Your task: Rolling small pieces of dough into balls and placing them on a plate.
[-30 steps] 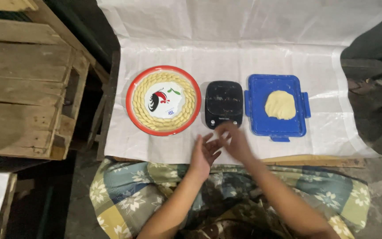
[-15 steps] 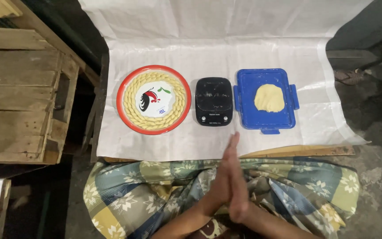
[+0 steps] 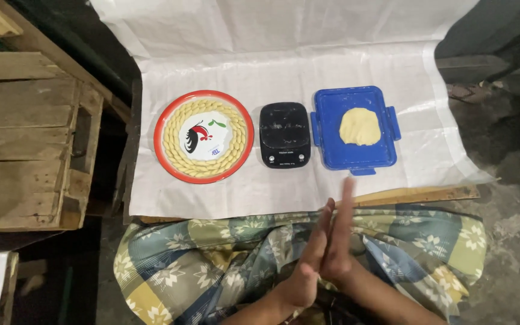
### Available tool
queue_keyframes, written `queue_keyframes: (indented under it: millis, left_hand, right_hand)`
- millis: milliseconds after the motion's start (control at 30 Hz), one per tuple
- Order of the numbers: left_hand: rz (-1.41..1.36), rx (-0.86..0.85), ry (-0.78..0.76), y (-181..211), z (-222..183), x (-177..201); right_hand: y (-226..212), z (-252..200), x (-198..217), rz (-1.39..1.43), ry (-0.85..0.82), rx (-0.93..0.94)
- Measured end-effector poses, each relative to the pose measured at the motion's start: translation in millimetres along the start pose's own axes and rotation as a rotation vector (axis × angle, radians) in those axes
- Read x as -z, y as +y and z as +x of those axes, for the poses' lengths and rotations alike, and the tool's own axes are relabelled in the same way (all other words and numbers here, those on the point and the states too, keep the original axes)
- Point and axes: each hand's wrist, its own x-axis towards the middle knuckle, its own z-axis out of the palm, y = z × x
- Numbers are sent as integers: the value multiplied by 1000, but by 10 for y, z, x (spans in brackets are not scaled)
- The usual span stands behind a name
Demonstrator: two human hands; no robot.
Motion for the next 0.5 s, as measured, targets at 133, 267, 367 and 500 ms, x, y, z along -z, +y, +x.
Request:
queue_keyframes:
  millis: [133, 267, 367, 500]
  left_hand:
    - [154, -245, 134, -38, 218, 92]
    - [140, -142, 4, 180, 92, -83]
    - [44, -93, -45, 486, 183, -77]
    - [214, -213, 200, 149, 200, 76]
  right_hand:
    - [104, -348, -131, 240, -158, 247]
    - [86, -501, -177, 342, -236, 306]
    - [22, -511, -152, 340, -254, 238]
    - [-6, -463, -153, 347, -279, 164]
